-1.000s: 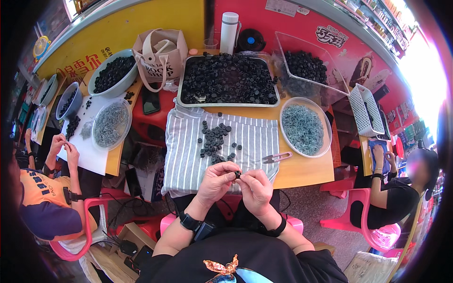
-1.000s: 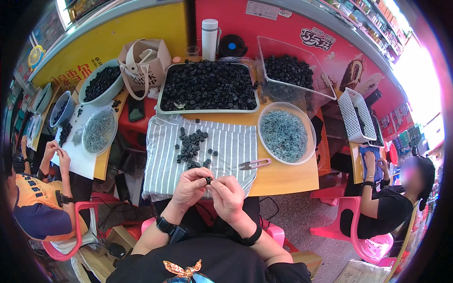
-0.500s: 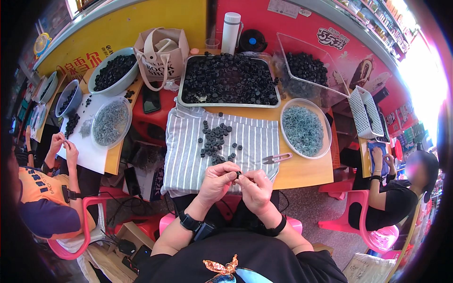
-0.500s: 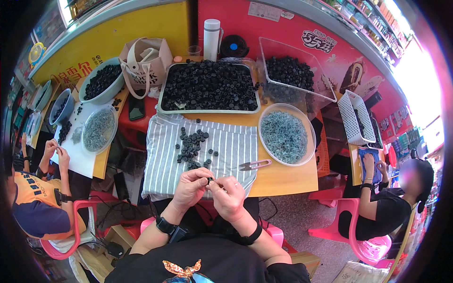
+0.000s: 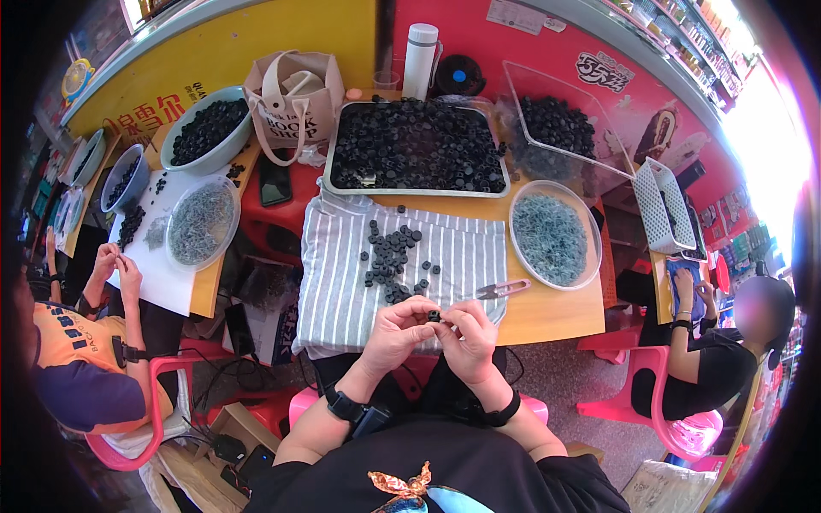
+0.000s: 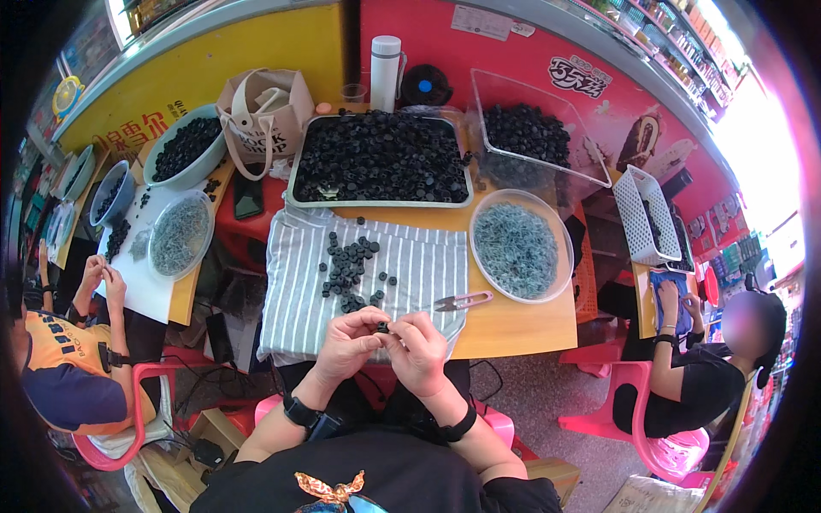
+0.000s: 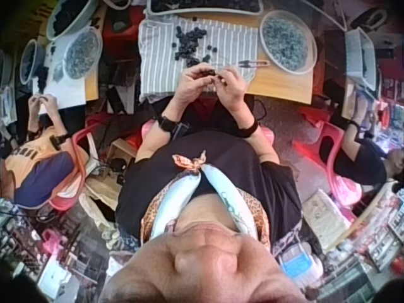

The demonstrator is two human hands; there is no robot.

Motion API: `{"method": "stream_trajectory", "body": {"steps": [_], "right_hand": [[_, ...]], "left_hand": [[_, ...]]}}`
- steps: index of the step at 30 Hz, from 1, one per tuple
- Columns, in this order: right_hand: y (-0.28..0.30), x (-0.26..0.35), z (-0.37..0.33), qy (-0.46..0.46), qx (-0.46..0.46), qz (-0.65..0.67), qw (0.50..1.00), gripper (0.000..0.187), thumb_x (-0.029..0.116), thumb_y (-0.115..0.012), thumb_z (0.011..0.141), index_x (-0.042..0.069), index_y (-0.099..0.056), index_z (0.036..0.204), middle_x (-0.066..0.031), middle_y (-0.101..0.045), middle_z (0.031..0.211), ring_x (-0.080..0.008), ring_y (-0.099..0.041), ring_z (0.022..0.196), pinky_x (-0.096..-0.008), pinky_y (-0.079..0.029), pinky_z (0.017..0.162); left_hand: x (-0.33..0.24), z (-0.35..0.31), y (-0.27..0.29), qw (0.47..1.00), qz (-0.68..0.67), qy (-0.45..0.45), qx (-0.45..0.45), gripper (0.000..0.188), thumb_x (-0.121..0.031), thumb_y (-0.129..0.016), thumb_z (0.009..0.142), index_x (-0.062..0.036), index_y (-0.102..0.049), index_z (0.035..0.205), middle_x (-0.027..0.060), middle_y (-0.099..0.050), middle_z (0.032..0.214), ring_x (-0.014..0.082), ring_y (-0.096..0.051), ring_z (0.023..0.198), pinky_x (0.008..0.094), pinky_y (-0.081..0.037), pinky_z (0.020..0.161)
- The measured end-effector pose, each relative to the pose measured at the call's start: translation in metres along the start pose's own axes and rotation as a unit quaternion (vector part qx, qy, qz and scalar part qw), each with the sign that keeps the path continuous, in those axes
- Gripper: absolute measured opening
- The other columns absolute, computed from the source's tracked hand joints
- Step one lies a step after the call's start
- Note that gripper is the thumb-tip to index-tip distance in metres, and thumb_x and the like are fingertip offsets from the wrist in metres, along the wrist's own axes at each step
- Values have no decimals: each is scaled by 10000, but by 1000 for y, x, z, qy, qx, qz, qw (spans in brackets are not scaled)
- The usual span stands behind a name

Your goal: Sorting and inspecting small black plastic or rubber components on a worktable.

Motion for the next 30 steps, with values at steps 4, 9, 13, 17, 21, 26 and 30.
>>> {"method": "stream_trajectory", "body": {"steps": [4, 9, 13, 17, 21, 26, 30], "right_hand": [[-1, -2, 0, -1, 3, -2, 1000, 245, -80, -776, 685, 2, -651, 879, -92, -593, 816, -202, -595, 626, -302, -483, 528], [-3, -5, 1, 15, 11, -14, 1000, 253, -96, -763, 677, -3, -658, 888, -93, -595, 815, -211, -609, 636, -305, -492, 534], [-2, -3, 4, 30, -1, -36, 999, 277, -82, -748, 685, -1, -687, 943, -102, -604, 832, -231, -632, 664, -324, -507, 544], [-6, 12, 12, 62, 24, -101, 993, 294, -50, -733, 703, 9, -695, 988, -108, -609, 852, -257, -644, 686, -343, -518, 564], [-10, 22, 16, 77, 69, -115, 988, 278, -31, -718, 722, 29, -680, 990, -109, -610, 894, -279, -650, 737, -361, -525, 599], [41, 0, 78, 71, 63, -116, 989, 236, -85, -714, 722, 35, -628, 905, -100, -581, 821, -251, -586, 700, -346, -481, 604], [129, -11, 204, 47, -135, -124, 982, 233, -66, -671, 784, -9, -642, 1008, -129, -612, 893, -220, -604, 738, -322, -497, 659]], "left_hand": [[3, -1, 5, 999, 39, -1, -17, 259, 49, -676, 883, 28, -665, 1141, 47, -591, 1104, 113, -584, 997, 239, -497, 855], [5, -1, 9, 998, 61, -3, -25, 247, 48, -664, 894, 24, -668, 1139, 37, -591, 1093, 86, -570, 902, 220, -480, 762], [2, 3, 9, 995, 96, -15, -33, 248, 46, -656, 901, 27, -668, 1148, 33, -595, 1070, 86, -571, 890, 220, -480, 750], [3, 0, 8, 997, 54, -40, -36, 334, 52, -646, 908, 27, -627, 1240, 44, -607, 1088, 104, -599, 937, 244, -511, 806], [8, -6, 12, 999, 2, -28, -33, 482, 63, -635, 914, 24, -513, 1378, 113, -629, 1214, 168, -634, 1076, 308, -532, 946], [13, -4, 7, 999, 39, 15, -6, 378, 6, -658, 915, 31, -591, 1286, 133, -661, 1183, 197, -658, 1044, 318, -544, 910], [14, -4, -1, 994, 103, 42, 15, 234, 12, -630, 930, 27, -671, 1161, 129, -674, 1140, 189, -668, 1014, 293, -543, 861]]}}
Point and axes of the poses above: each hand's wrist, its own z-axis towards the middle knuckle, its own y-axis out of the back of the hand, x = y × z, the point moved 10 cm from there along z, towards the middle knuckle
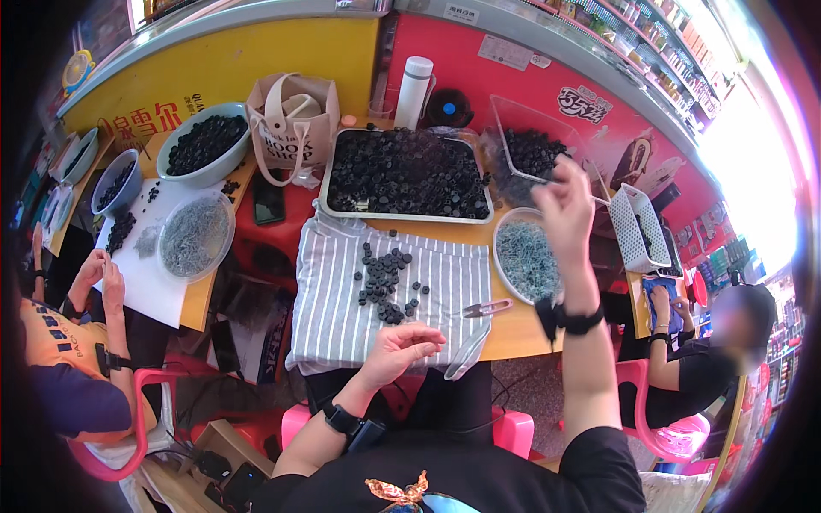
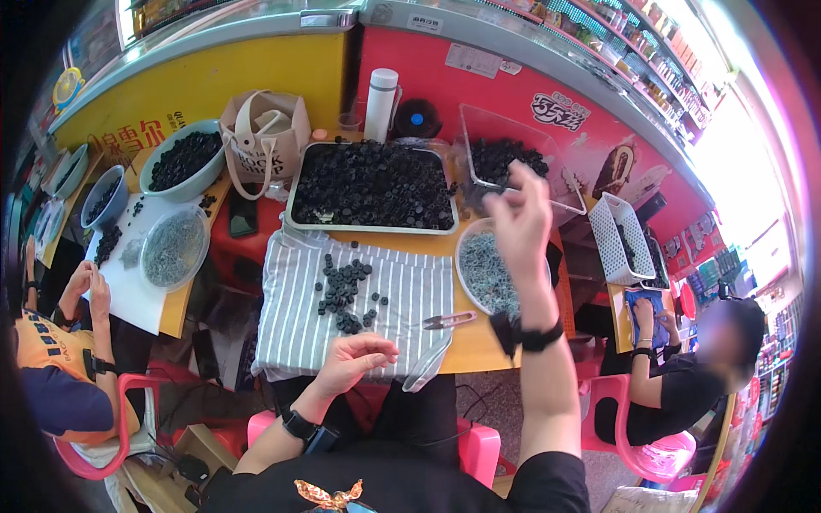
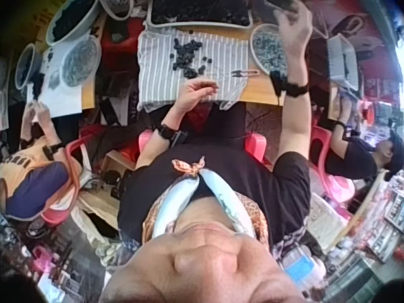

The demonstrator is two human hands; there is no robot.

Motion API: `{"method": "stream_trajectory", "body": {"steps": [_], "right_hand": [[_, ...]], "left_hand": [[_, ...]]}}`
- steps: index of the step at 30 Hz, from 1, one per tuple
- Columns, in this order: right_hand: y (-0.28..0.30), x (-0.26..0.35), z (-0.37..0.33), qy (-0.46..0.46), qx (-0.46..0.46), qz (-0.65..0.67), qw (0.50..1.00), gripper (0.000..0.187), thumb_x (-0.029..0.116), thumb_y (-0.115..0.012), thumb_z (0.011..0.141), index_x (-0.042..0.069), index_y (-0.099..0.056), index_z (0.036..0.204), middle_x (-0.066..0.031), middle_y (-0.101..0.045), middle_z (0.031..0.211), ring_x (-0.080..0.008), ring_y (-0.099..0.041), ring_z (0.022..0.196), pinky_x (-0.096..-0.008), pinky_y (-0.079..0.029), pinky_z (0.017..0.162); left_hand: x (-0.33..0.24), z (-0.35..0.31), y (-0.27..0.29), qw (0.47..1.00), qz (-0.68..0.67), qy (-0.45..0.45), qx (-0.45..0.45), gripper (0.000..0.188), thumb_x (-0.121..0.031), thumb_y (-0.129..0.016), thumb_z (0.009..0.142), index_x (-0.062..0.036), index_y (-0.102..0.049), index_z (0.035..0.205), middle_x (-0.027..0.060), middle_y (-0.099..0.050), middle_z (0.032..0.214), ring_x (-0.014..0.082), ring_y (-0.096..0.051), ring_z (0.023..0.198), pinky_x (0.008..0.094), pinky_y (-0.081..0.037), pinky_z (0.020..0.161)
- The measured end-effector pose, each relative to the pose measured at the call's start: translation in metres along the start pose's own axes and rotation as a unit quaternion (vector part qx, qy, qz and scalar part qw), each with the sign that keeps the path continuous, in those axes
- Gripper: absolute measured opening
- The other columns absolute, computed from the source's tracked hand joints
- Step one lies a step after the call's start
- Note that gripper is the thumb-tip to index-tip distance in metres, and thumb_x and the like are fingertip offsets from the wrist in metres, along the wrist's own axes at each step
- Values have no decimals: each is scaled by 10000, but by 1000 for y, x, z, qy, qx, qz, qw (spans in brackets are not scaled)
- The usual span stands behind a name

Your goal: Sorting and inspecting small black plastic or rubber components on a worktable.

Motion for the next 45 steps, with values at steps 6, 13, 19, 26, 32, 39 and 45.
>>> {"method": "stream_trajectory", "body": {"steps": [6, 13, 19, 26, 32, 39, 45], "right_hand": [[-81, -24, -70, -11, 244, -16, 970, 211, -22, -664, 790, 6, -674, 999, -129, -619, 912, -237, -618, 759, -337, -505, 682], [-168, -3, -159, 22, 324, 42, 945, 235, 7, -692, 797, 27, -677, 1031, -153, -630, 988, -327, -654, 813, -363, -543, 666], [-200, -8, -160, 50, 372, -85, 923, 231, 73, -708, 780, 37, -677, 1006, -161, -605, 943, -377, -621, 879, -457, -504, 747], [-158, 20, -154, 45, 355, -27, 933, 156, 54, -699, 740, 19, -611, 864, -169, -597, 877, -393, -631, 815, -463, -511, 677], [-90, 76, -190, 123, 290, -5, 949, 173, -18, -684, 681, 40, -599, 819, -119, -558, 779, -313, -594, 708, -420, -488, 607], [-75, 65, -217, 37, 261, 42, 964, 191, -52, -680, 701, 4, -612, 871, -126, -574, 816, -294, -606, 717, -376, -497, 617], [-53, -8, -198, -132, 219, 48, 965, 162, -57, -681, 786, -1, -642, 933, -130, -601, 834, -257, -641, 715, -348, -501, 606]], "left_hand": [[1, -1, -3, 999, 7, 7, 31, 190, 22, -613, 934, 21, -693, 1107, 120, -681, 1092, 183, -684, 972, 277, -548, 810], [2, -2, 0, 999, 34, 34, 23, 190, 42, -612, 928, 31, -690, 1101, 108, -680, 1081, 169, -679, 973, 283, -551, 848], [3, -1, 0, 1000, 6, 15, 25, 167, 30, -611, 936, 32, -692, 1083, 99, -682, 1059, 157, -681, 935, 273, -550, 829], [8, 1, 7, 999, -33, 24, -6, 256, -3, -603, 957, 12, -630, 1212, 122, -683, 1112, 167, -678, 947, 275, -544, 781], [6, 7, 21, 987, -124, -43, -98, 317, 6, -623, 944, 19, -589, 1259, 100, -674, 1063, 155, -666, 902, 272, -548, 739], [3, 7, 14, 997, 36, -28, -70, 249, -8, -648, 937, 7, -651, 1186, 76, -672, 1011, 108, -655, 854, 244, -535, 736], [3, 2, 24, 978, -181, -27, -96, 274, -22, -586, 967, 36, -629, 1231, 134, -688, 1083, 194, -667, 894, 288, -526, 797]]}}
Point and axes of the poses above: each hand's wrist, its own z-axis towards the middle knuckle, its own y-axis out of the back of the hand, x = y × z, the point moved 10 cm from there along z, towards the middle knuckle
